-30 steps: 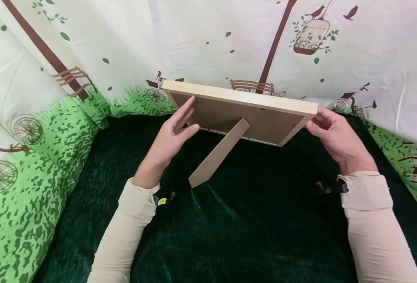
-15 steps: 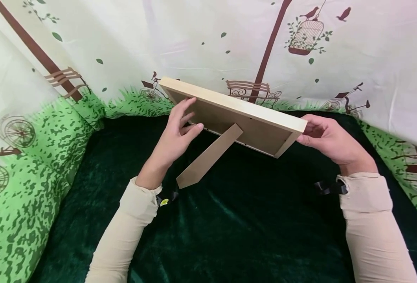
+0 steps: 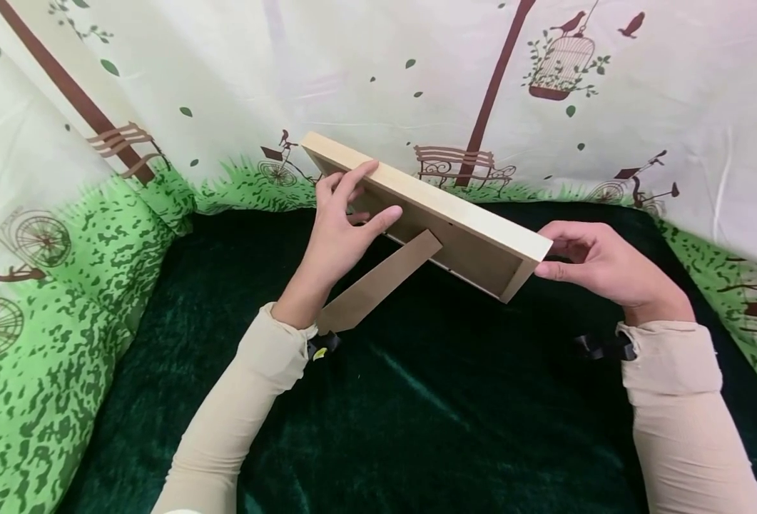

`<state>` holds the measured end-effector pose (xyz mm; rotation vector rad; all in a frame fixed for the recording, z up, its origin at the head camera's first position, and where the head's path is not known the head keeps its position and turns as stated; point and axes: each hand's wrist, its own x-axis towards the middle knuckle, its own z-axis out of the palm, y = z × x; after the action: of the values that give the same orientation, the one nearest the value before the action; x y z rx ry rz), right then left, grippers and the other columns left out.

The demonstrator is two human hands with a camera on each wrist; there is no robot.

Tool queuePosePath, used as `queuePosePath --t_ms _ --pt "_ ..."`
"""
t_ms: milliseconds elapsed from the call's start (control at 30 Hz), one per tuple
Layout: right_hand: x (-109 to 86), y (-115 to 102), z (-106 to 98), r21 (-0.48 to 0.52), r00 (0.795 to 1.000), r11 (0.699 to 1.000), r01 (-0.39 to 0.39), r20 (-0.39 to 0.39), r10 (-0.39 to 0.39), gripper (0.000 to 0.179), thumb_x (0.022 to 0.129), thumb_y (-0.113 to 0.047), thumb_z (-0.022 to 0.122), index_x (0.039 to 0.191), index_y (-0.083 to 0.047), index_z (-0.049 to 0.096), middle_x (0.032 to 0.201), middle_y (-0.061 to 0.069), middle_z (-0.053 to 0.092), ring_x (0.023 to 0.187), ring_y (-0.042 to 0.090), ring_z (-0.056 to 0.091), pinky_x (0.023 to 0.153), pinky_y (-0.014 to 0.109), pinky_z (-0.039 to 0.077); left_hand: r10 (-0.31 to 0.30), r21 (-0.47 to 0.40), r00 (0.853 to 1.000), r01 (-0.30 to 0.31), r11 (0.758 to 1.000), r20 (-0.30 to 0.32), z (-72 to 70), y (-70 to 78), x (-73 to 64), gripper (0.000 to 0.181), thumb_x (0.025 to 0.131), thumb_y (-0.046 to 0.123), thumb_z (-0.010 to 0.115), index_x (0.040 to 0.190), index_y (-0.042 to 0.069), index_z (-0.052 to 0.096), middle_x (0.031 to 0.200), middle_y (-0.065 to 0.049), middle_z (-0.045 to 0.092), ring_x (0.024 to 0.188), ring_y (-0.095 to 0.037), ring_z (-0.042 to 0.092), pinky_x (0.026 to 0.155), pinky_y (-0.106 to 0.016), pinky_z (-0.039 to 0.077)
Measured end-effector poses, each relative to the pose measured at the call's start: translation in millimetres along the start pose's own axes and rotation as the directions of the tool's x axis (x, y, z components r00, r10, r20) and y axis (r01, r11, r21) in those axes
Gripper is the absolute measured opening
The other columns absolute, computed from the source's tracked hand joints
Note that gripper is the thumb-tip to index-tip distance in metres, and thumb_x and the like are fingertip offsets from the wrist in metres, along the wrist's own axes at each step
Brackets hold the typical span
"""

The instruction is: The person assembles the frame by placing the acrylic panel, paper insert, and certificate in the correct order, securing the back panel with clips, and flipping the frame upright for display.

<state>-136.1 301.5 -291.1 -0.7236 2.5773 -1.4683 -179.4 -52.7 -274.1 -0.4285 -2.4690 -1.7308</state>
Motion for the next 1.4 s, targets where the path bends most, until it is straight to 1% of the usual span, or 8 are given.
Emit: queuePosePath --t_ms 133,367,567,667,900,1067,1233,1400 --pt "-0.4 -4 3 0.003 1.000 1.000 0.013 0.023 -0.013 0.023 0.087 0.008 0.069 0.108 -0.003 0.067 0.102 -0.004 0.067 0.087 0.011 0.065 0.076 0.020 0.053 -0.020 -0.024 1.000 0.020 1.000 -0.011 3.6 2.1 2.9 0.060 0.092 0.034 0.072 0.146 0.029 0.048 0.151 -0.011 0.021 0.142 -0.026 0.041 0.105 -0.037 0.050" --pt "2.1 -14 12 0.033 0.991 0.998 0.052 0.126 -0.056 0.019 0.086 0.002 0.074 0.101 -0.008 0.073 0.099 0.001 0.071 0.088 0.015 0.065 0.075 0.024 0.056 -0.043 -0.040 0.999 0.044 0.998 0.007 4.9 6.0 6.4 0.064 0.092 0.034 0.072 0.148 0.030 0.044 0.152 -0.008 0.017 0.141 -0.025 0.038 0.105 -0.036 0.049" --pt "5.7 -18 19 0.074 0.957 0.981 0.180 0.217 -0.192 0.026 0.086 0.007 0.071 0.106 -0.008 0.074 0.103 0.004 0.073 0.094 0.015 0.064 0.078 0.025 0.057 -0.070 -0.106 0.997 0.072 0.992 0.023 3.8 6.9 8.7 0.065 0.090 0.032 0.072 0.149 0.032 0.043 0.155 -0.005 0.016 0.141 -0.023 0.037 0.106 -0.036 0.049" --pt "6.7 -20 24 0.090 0.941 0.972 0.218 0.244 -0.234 0.030 0.086 0.009 0.069 0.109 -0.010 0.074 0.105 0.002 0.074 0.092 0.014 0.065 0.078 0.025 0.058 -0.082 -0.134 0.996 0.086 0.987 0.033 3.0 7.7 9.2 0.065 0.090 0.031 0.072 0.149 0.032 0.043 0.157 -0.004 0.016 0.141 -0.023 0.038 0.106 -0.039 0.048" --pt "7.0 -28 38 0.151 0.931 0.964 0.220 0.262 -0.253 0.030 0.083 0.008 0.073 0.105 -0.012 0.078 0.103 0.002 0.075 0.089 0.015 0.067 0.075 0.030 0.060 -0.054 -0.148 0.993 0.070 0.987 0.107 0.5 7.0 11.3 0.065 0.093 0.030 0.067 0.152 0.031 0.040 0.162 -0.002 0.011 0.143 -0.024 0.037 0.110 -0.044 0.043" --pt "7.3 -32 49 0.191 0.920 0.947 0.257 0.252 -0.300 0.029 0.080 0.009 0.076 0.102 -0.009 0.078 0.100 0.003 0.075 0.083 0.016 0.066 0.070 0.030 0.060 -0.021 -0.164 0.987 0.047 0.985 0.161 -1.8 3.1 11.7 0.062 0.097 0.029 0.062 0.154 0.029 0.037 0.164 -0.001 0.007 0.146 -0.024 0.035 0.113 -0.043 0.041" --pt "6.3 -38 56 0.186 0.925 0.952 0.242 0.251 -0.285 0.029 0.080 0.006 0.077 0.103 -0.011 0.078 0.101 0.001 0.075 0.082 0.015 0.068 0.070 0.031 0.061 0.020 -0.223 0.981 0.024 0.975 0.195 -2.4 0.3 12.8 0.057 0.101 0.024 0.058 0.154 0.030 0.038 0.165 -0.002 0.006 0.149 -0.020 0.031 0.116 -0.043 0.038" --pt "6.5 -44 66 0.177 0.931 0.956 0.236 0.242 -0.274 0.029 0.080 0.003 0.079 0.104 -0.013 0.078 0.100 -0.001 0.075 0.082 0.014 0.069 0.071 0.032 0.061 0.020 -0.245 0.976 0.034 0.969 0.216 -3.9 -3.5 12.2 0.054 0.103 0.025 0.054 0.154 0.032 0.038 0.166 0.000 0.005 0.151 -0.021 0.029 0.117 -0.044 0.036"
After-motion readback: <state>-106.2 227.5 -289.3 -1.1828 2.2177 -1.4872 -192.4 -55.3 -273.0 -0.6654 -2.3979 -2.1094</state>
